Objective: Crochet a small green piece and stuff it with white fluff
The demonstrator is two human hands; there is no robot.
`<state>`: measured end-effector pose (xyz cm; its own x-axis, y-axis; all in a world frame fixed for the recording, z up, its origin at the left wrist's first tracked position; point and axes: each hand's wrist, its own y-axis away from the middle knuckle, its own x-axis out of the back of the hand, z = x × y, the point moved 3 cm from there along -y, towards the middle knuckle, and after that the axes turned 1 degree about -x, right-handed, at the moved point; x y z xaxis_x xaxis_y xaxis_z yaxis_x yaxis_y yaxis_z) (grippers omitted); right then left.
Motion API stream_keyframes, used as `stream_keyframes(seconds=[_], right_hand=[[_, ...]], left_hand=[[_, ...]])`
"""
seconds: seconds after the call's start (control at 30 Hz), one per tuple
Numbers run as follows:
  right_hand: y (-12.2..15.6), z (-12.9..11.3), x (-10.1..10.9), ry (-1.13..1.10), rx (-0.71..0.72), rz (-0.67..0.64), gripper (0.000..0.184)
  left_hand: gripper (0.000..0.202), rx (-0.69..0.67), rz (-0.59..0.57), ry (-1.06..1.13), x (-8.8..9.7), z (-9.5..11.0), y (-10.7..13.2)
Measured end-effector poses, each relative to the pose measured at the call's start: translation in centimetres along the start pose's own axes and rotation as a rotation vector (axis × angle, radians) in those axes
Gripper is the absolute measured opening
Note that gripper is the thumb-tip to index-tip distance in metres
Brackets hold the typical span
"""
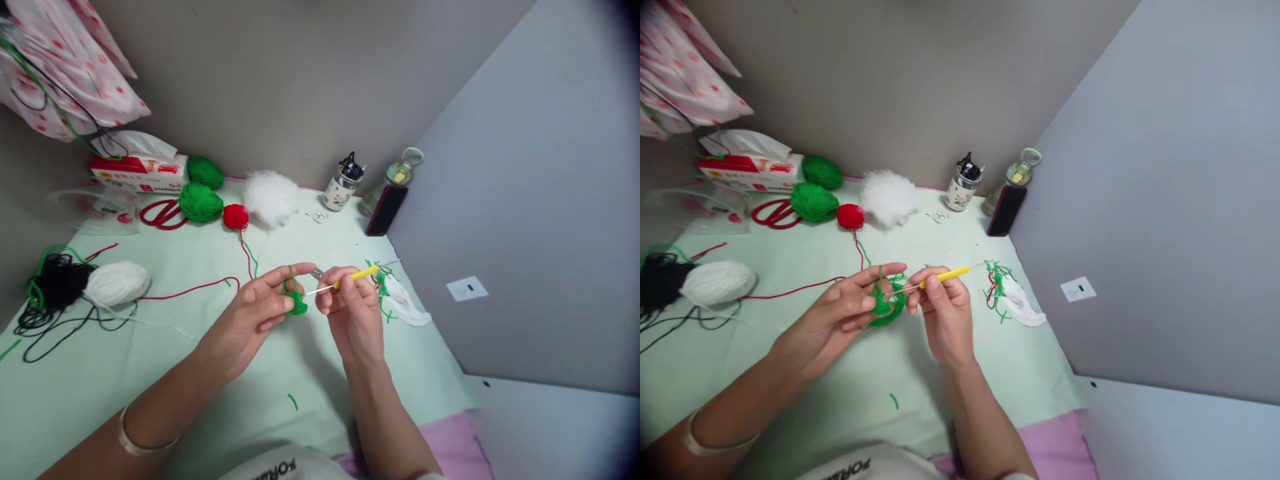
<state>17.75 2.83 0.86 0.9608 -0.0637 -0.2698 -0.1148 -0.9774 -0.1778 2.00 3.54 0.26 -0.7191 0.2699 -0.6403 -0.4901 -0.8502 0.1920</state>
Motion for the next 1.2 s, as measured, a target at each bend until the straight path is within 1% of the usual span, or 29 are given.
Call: stream_keyframes(seconds=[0.03,0.1,0.17,0.2,0.23,0.3,0.37,0.43,0.5,0.6,0.7,0.8,0.9,0.97,1.03,1.1,1.17,1.2], right_hand=[[0.1,0.0,-0.2,0.029,0.024,-0.017,0.025],[0.4,-0.1,-0.5,0.141,0.13,-0.029,0.021],[0.8,-0.2,-0.6,0.229,0.241,-0.009,0.016],[0.8,-0.3,-0.6,0.234,0.259,0.006,0.015],[0.8,-0.3,-0.5,0.21,0.247,0.02,0.015],[0.6,-0.2,-0.2,0.115,0.168,0.039,0.016],[0.2,-0.1,-0.1,0.019,0.076,0.035,0.018],[-0.1,0.0,-0.1,-0.057,0.012,0.016,0.019],[-0.2,0.0,-0.1,-0.096,-0.015,0.0,0.021],[0.0,-0.1,-0.1,-0.064,0.022,-0.014,0.022],[0.4,-0.3,-0.2,0.033,0.105,-0.036,0.02],[0.9,-0.7,-0.4,0.108,0.197,-0.041,0.02],[1.1,-0.8,-0.6,0.163,0.246,-0.037,0.022],[1.2,-0.9,-0.6,0.256,0.312,-0.039,0.023],[1.5,-0.8,-0.7,0.407,0.436,-0.063,0.023],[2.0,-0.6,-0.9,0.606,0.585,-0.085,0.024],[2.6,-0.3,-1.0,0.805,0.734,-0.07,0.028],[2.7,-0.3,-1.0,0.872,0.783,-0.056,0.031]], left_hand=[[0.043,-0.033,0.015,-0.036,-0.1,0.0,0.0],[0.04,-0.091,0.055,-0.114,-0.2,-0.1,0.1],[0.04,-0.112,0.081,-0.172,-0.2,-0.1,0.1],[0.04,-0.111,0.087,-0.193,-0.2,-0.1,0.1],[0.039,-0.106,0.087,-0.208,-0.1,-0.1,0.0],[0.037,-0.091,0.074,-0.226,0.0,0.0,-0.1],[0.035,-0.086,0.068,-0.228,0.2,0.0,-0.1],[0.034,-0.097,0.068,-0.228,0.3,0.1,-0.1],[0.034,-0.111,0.07,-0.233,0.3,0.1,-0.1],[0.033,-0.128,0.078,-0.26,0.5,0.1,0.0],[0.031,-0.145,0.089,-0.314,0.7,0.2,0.0],[0.029,-0.16,0.128,-0.387,0.8,0.3,0.0],[0.028,-0.176,0.155,-0.442,0.7,0.5,0.0],[0.029,-0.19,0.172,-0.481,0.5,0.7,0.2],[0.03,-0.213,0.212,-0.536,0.4,0.8,0.3],[0.035,-0.232,0.254,-0.542,0.2,0.7,0.5],[0.043,-0.2,0.238,-0.412,0.1,0.3,0.4],[0.046,-0.151,0.202,-0.307,0.0,0.1,0.3]])
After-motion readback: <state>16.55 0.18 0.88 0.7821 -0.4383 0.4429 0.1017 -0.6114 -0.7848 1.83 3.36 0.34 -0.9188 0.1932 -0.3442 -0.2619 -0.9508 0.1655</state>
